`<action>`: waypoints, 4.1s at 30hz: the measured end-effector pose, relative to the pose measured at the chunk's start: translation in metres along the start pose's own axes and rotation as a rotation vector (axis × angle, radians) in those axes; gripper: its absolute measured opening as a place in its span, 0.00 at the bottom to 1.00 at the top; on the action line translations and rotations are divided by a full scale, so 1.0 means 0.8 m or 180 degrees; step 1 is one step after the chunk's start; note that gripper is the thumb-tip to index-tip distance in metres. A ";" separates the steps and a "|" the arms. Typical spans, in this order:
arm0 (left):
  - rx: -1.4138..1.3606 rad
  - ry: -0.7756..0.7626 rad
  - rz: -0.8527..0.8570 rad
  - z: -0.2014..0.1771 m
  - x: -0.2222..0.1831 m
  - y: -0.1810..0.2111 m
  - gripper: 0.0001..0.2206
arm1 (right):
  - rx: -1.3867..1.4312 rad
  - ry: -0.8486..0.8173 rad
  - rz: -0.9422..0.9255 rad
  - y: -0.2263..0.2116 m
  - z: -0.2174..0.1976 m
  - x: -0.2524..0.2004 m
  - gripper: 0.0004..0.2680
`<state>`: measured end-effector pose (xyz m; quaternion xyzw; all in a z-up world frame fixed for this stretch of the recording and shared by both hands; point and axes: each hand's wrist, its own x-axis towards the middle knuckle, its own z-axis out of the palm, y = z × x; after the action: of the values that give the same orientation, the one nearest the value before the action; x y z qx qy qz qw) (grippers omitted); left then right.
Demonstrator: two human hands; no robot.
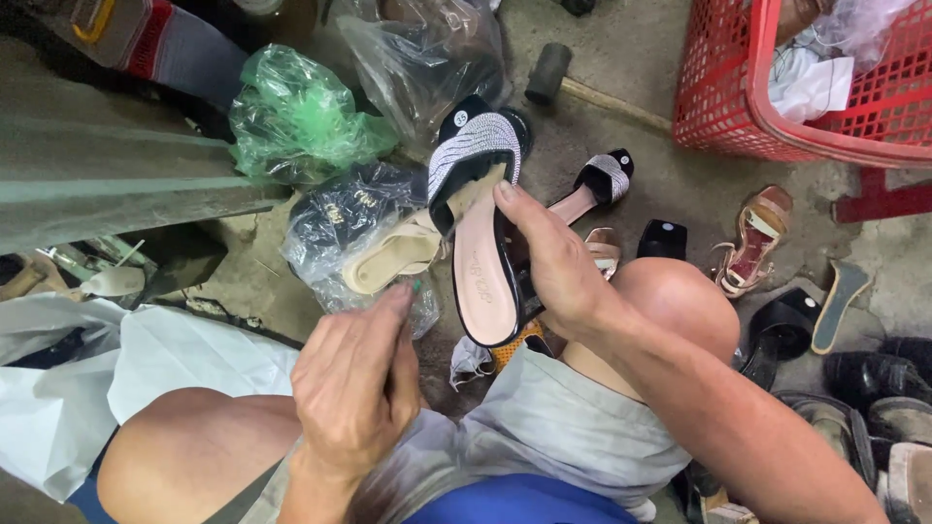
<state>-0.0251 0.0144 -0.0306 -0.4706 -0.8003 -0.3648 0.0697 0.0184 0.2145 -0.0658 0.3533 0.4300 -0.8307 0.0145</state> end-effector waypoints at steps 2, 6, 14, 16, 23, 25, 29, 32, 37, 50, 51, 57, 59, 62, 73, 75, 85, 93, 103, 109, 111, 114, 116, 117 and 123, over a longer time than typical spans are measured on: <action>0.0118 -0.0006 0.0029 0.005 -0.001 -0.008 0.12 | 0.0035 -0.0071 -0.0009 -0.004 0.004 -0.001 0.12; 0.0452 -0.0117 0.0078 0.012 0.003 -0.015 0.11 | -0.0368 -0.0087 -0.0171 -0.006 0.006 0.000 0.15; 0.0310 -0.0251 0.0143 0.010 -0.002 -0.012 0.13 | -0.0897 0.0486 0.0214 -0.018 0.011 0.000 0.21; 0.0333 -0.0289 0.0198 0.010 -0.003 -0.011 0.14 | -0.0657 0.0421 0.0322 -0.019 0.010 0.000 0.17; 0.0379 -0.0384 0.0260 0.012 -0.013 -0.010 0.15 | -0.0988 0.0085 -0.0596 0.011 -0.012 0.015 0.10; 0.0351 -0.0391 0.0257 0.014 -0.015 -0.010 0.15 | -0.1059 0.0111 -0.0729 0.012 -0.014 0.017 0.09; 0.0355 -0.0391 0.0256 0.015 -0.015 -0.008 0.16 | -0.1364 0.0062 -0.0869 0.005 -0.016 0.019 0.10; 0.0320 -0.0395 0.0250 0.013 -0.016 -0.007 0.15 | -0.1653 0.0109 -0.0967 0.004 -0.017 0.021 0.10; -0.0068 -0.0235 0.0114 0.012 -0.024 -0.006 0.13 | -0.2302 0.0691 -0.0706 -0.005 -0.018 0.020 0.09; 0.0357 0.0029 0.0012 0.074 -0.016 -0.022 0.16 | -0.2171 0.1194 -0.0533 0.006 -0.035 0.043 0.10; 0.0324 -0.0031 0.0029 0.076 -0.020 -0.025 0.17 | -0.2106 0.1207 -0.0464 0.005 -0.036 0.045 0.10; 0.0327 -0.0074 -0.0181 0.080 -0.026 -0.022 0.16 | -0.2222 0.1241 -0.0344 -0.005 -0.029 0.046 0.10; 0.0294 -0.0114 -0.0191 0.079 -0.028 -0.021 0.16 | -0.2271 0.1289 -0.0333 -0.007 -0.028 0.047 0.11; 0.0155 -0.0160 -0.0276 0.085 -0.037 -0.026 0.17 | -0.2356 0.1311 -0.0338 -0.002 -0.033 0.054 0.11; -0.1378 0.0621 -0.1737 0.077 -0.040 -0.025 0.10 | -0.2083 0.0821 -0.1427 -0.025 -0.062 0.077 0.08; -0.1248 0.0816 -0.2012 0.078 -0.048 -0.037 0.07 | -0.1866 0.0986 -0.0989 -0.055 -0.080 0.086 0.08; -0.0891 -0.0884 -0.2004 0.281 -0.087 -0.077 0.15 | -0.2092 0.1068 -0.1060 -0.083 -0.101 0.090 0.03; -0.0710 -0.0987 -0.2254 0.361 -0.089 -0.091 0.24 | -0.2720 0.1208 -0.0579 -0.091 -0.111 0.092 0.07; -0.0597 -0.0918 -0.2156 0.357 -0.073 -0.088 0.21 | -0.2848 0.0954 -0.0502 -0.090 -0.118 0.099 0.04; -0.0599 -0.1526 -0.2522 0.334 -0.062 -0.077 0.17 | -0.2702 0.0766 -0.0401 -0.092 -0.114 0.095 0.04; -0.1023 -0.0886 -0.2612 0.306 -0.065 -0.070 0.16 | -0.2655 0.0656 -0.0379 -0.094 -0.114 0.092 0.05; -0.1251 -0.0480 -0.3604 0.219 -0.021 -0.036 0.14 | -0.2720 0.0611 -0.0298 -0.094 -0.106 0.092 0.06; -0.1576 0.0247 -0.3559 0.172 -0.006 -0.026 0.10 | -0.2772 0.0588 -0.0158 -0.101 -0.095 0.086 0.05; -0.1909 0.0959 -0.3478 0.148 0.000 -0.020 0.06 | -0.2829 0.0582 -0.0002 -0.104 -0.090 0.082 0.06; -0.2478 0.1668 -0.2594 0.093 0.013 0.008 0.06 | -0.3017 0.0534 -0.0053 -0.095 -0.076 0.075 0.06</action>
<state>-0.0083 0.0717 -0.0760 -0.0129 -0.6803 -0.7306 -0.0578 -0.0170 0.3230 -0.0713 0.3701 0.7638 -0.5119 0.1326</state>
